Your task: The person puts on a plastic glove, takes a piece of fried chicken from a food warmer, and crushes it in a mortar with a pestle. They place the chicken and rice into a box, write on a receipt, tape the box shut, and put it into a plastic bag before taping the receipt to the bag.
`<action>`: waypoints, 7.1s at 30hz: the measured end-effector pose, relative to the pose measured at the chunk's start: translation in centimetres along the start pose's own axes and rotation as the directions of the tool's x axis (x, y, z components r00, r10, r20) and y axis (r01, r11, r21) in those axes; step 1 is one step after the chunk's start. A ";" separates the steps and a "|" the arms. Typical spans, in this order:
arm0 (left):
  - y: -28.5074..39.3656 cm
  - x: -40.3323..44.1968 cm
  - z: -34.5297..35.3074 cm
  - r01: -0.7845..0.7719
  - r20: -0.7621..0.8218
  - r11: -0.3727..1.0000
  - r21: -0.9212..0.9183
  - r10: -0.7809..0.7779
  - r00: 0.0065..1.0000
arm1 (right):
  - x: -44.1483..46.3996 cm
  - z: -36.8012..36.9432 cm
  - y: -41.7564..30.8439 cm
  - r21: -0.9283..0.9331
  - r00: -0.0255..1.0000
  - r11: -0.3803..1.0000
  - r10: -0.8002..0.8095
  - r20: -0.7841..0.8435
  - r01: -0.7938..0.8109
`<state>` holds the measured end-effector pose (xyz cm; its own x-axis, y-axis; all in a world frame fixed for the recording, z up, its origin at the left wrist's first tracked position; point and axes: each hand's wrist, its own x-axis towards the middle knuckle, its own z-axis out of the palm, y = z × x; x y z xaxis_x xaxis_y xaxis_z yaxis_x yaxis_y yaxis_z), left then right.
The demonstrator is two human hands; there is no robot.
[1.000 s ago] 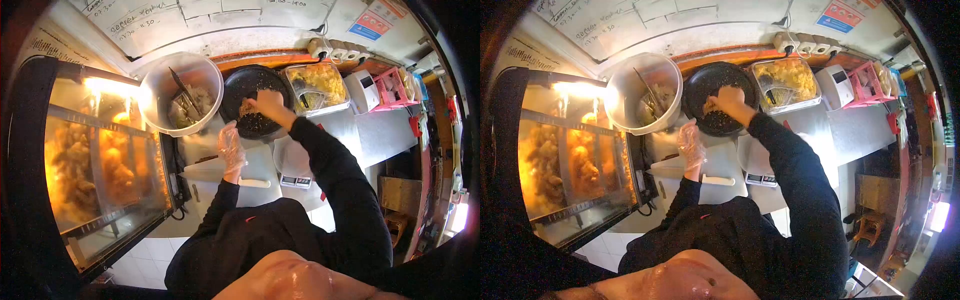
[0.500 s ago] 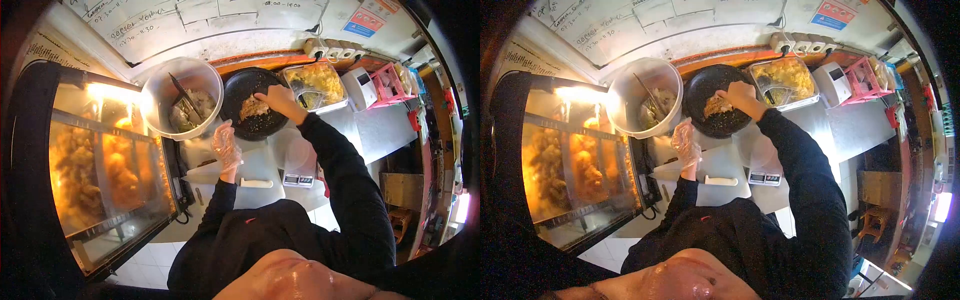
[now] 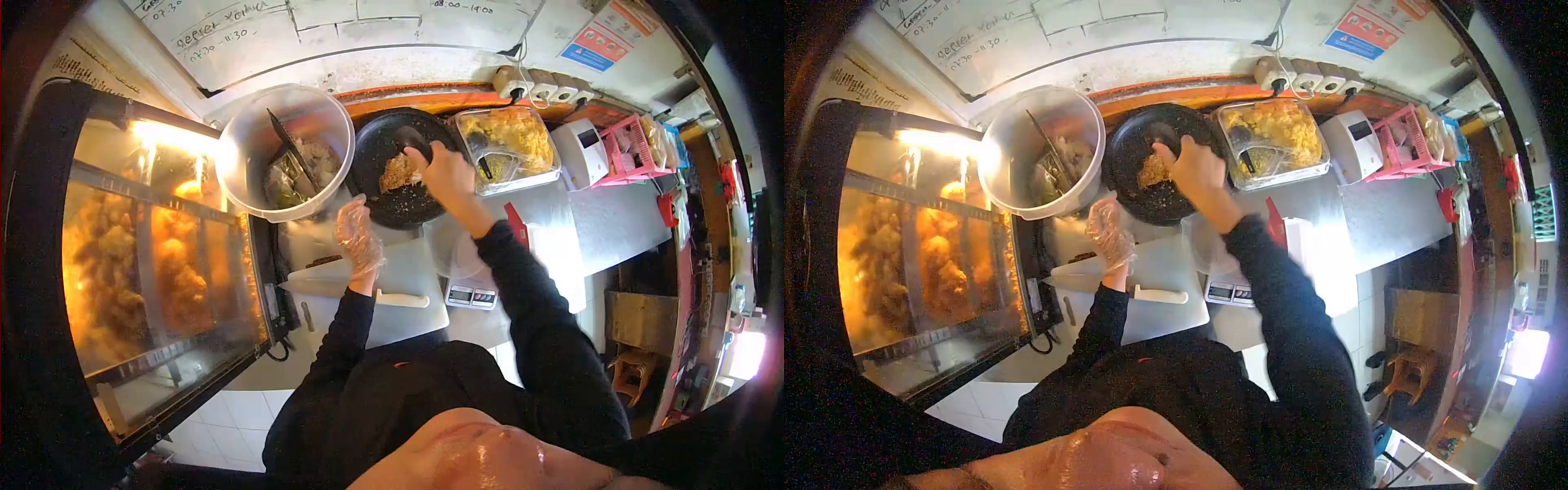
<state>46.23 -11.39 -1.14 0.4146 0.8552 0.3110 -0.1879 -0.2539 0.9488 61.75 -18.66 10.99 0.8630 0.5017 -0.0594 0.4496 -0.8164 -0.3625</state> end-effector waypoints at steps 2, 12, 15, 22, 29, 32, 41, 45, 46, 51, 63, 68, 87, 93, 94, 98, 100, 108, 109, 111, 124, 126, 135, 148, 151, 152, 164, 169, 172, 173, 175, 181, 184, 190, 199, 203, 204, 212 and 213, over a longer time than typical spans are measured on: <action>-0.9 -0.9 0.2 0.133 -0.088 0.989 -0.066 -0.139 0.986 | 0.0 8.5 1.6 -0.045 0.999 0.999 -0.027 0.018 0.028; 0.0 0.0 1.3 0.211 -0.062 0.925 -0.317 -0.242 0.968 | 1.1 3.0 2.4 -0.025 0.996 0.997 0.078 -0.053 -0.080; -1.5 -0.4 2.4 0.279 -0.014 0.929 -0.245 -0.291 0.957 | 1.9 7.8 4.5 -0.118 0.990 0.992 0.053 0.128 -0.038; -0.9 3.0 8.7 0.056 0.148 0.753 0.656 -0.201 0.968 | 6.1 3.4 8.7 0.010 0.998 1.000 -0.021 0.067 0.020; -0.9 5.0 13.6 -0.031 0.197 0.419 0.907 -0.359 0.912 | 4.9 5.4 12.1 -0.349 0.992 0.928 -0.120 0.045 0.128; -2.5 4.9 12.6 -0.238 0.328 0.413 0.879 -0.160 0.931 | 4.4 7.1 13.1 -0.424 0.967 0.877 -0.255 -0.016 0.224; -3.9 7.7 12.4 -0.409 0.533 0.408 0.816 -0.256 0.807 | -1.3 -2.8 15.1 0.079 0.904 0.926 -0.338 -0.263 0.369; -5.2 9.3 11.2 -0.243 0.443 0.721 0.649 -0.099 0.891 | -9.4 -8.4 21.4 0.248 0.945 0.955 -0.082 -0.315 0.165; -4.6 9.8 10.8 -0.067 0.393 0.867 0.493 -0.154 0.906 | -12.1 -9.3 23.1 0.267 0.939 0.955 -0.031 -0.342 0.129; -2.3 12.4 6.7 0.888 0.777 0.391 -0.241 -0.470 0.418 | -25.2 -8.6 32.2 0.300 0.886 0.941 0.267 -0.378 -0.156; 13.6 -2.1 23.0 0.763 0.960 0.586 0.274 -0.119 -0.254 | -31.7 -9.1 38.9 0.393 0.950 0.897 0.277 -0.148 -0.200; 8.1 -8.3 31.9 -0.262 0.836 0.928 0.267 -0.358 -0.416 | -33.4 -9.2 44.9 0.483 0.946 0.862 0.270 -0.177 -0.156; 11.2 -19.6 24.7 0.306 0.227 0.908 -0.287 -0.246 0.942 | -24.8 -14.1 32.1 0.626 0.857 0.586 -0.367 -0.361 0.514; 15.1 -21.2 15.1 0.387 0.225 0.601 -0.699 -0.328 0.917 | -21.8 -11.9 21.2 0.491 0.791 0.625 -0.538 -0.291 0.606; 13.6 -21.5 12.5 0.056 0.242 0.959 -0.277 0.013 0.970 | -21.6 -10.9 19.6 0.489 0.779 0.615 -0.562 -0.279 0.619; 19.4 -22.2 2.0 -0.007 0.623 0.972 0.235 -0.145 0.768 | -19.0 -2.3 13.3 0.785 0.838 0.459 -0.529 -0.135 0.416; 22.2 -20.6 -3.4 0.038 0.758 0.977 0.210 -0.187 0.625 | -15.7 1.9 10.6 0.926 0.895 0.329 -0.446 -0.022 0.187; 14.3 -20.5 -20.6 0.246 -0.030 0.967 -0.064 -0.249 0.968 | -13.7 11.2 -8.4 0.801 0.782 -0.020 -0.233 0.578 -0.598; 14.1 -20.8 -22.3 0.227 -0.055 0.972 -0.063 -0.230 0.972 | -13.4 12.6 -10.2 0.804 0.777 -0.008 -0.260 0.573 -0.595; 14.1 -21.1 -25.6 0.254 -0.215 0.964 -0.078 -0.265 0.940 | -12.7 15.8 -14.3 0.952 0.919 0.295 -0.346 0.188 -0.084; 16.9 -21.5 -34.4 0.109 -0.409 0.974 -0.198 -0.184 0.894 | -0.8 27.9 -20.7 0.575 0.657 0.783 -0.566 0.498 0.237; 17.8 -20.1 -35.3 0.078 -0.409 0.981 -0.180 -0.147 0.901 | -4.1 22.2 -21.3 0.569 0.695 0.778 -0.563 0.447 0.265; 34.9 -3.0 -38.3 -0.618 -0.403 0.775 0.134 0.612 0.680 | -7.1 11.1 -17.3 0.652 0.566 0.695 -0.682 0.464 0.304; 38.7 -2.3 -27.8 -0.642 0.115 0.761 0.089 0.633 0.766 | -10.5 0.6 -7.1 0.793 0.538 0.526 -0.783 0.311 0.308; 38.5 -2.5 -26.6 -0.540 0.259 0.842 -0.011 0.524 0.812 | -11.2 0.7 -4.8 0.803 0.586 0.541 -0.745 0.319 0.251; 38.3 -2.3 -26.3 -0.549 0.273 0.836 0.000 0.528 0.804 | -11.6 0.8 -4.2 0.820 0.606 0.523 -0.737 0.300 0.231; 37.1 -1.5 -24.3 -0.493 0.354 0.868 -0.063 0.481 0.802 | -12.1 -0.4 -1.5 0.803 0.713 0.575 -0.628 0.311 0.155; 35.9 -1.1 -23.8 -0.444 0.347 0.892 -0.083 0.443 0.826 | -10.9 1.6 -3.7 0.837 0.699 0.482 -0.691 0.182 0.259; 35.1 -1.0 -23.5 -0.405 0.349 0.911 -0.083 0.407 0.844 | -11.3 1.8 -4.7 0.815 0.690 0.487 -0.706 0.156 0.314; 35.1 -1.0 -23.3 -0.394 0.347 0.915 -0.088 0.399 0.849 | -11.5 1.7 -4.7 0.818 0.699 0.489 -0.698 0.157 0.304; 35.3 -1.3 -23.1 -0.354 0.347 0.930 -0.099 0.365 0.864 | -11.9 1.5 -4.7 0.792 0.697 0.499 -0.704 0.134 0.352; 36.0 -1.8 -21.4 -0.306 0.399 0.944 -0.125 0.330 0.856 | -13.2 -0.2 -1.0 0.777 0.789 0.555 -0.601 0.128 0.297; 35.8 -2.0 -20.1 -0.287 0.448 0.949 -0.130 0.315 0.837 | -13.6 0.0 2.4 0.784 0.830 0.544 -0.554 0.068 0.298; 35.9 -2.9 -15.5 -0.278 0.514 0.951 -0.135 0.307 0.801 | -14.9 -1.6 8.8 0.736 0.896 0.618 -0.443 0.034 0.278; 36.9 -6.9 -3.3 -0.222 0.621 0.963 -0.150 0.267 0.737 | -15.5 -8.7 22.6 0.737 0.931 0.587 -0.329 -0.160 0.335; 37.4 -9.5 4.0 -0.194 0.666 0.967 -0.168 0.256 0.701 | -14.4 -11.3 31.7 0.735 0.938 0.586 -0.263 -0.226 0.341; 37.4 -10.1 5.9 -0.228 0.661 0.960 -0.161 0.277 0.697 | -14.5 -11.7 33.8 0.736 0.948 0.598 -0.226 -0.225 0.317; 38.6 -14.2 16.4 -0.245 0.681 0.964 -0.104 0.249 0.688 | -11.4 -10.2 44.7 0.750 0.979 0.630 -0.131 -0.156 0.203; 38.8 -14.6 17.1 -0.256 0.682 0.962 -0.095 0.250 0.687 | -10.7 -10.0 44.0 0.743 0.979 0.639 -0.167 -0.116 0.197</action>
<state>48.09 -41.47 32.08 0.8450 0.2163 0.4890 -0.3716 -0.4200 0.8280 74.61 -62.80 4.99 0.7964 0.5946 0.1104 0.2865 -0.2103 -0.9347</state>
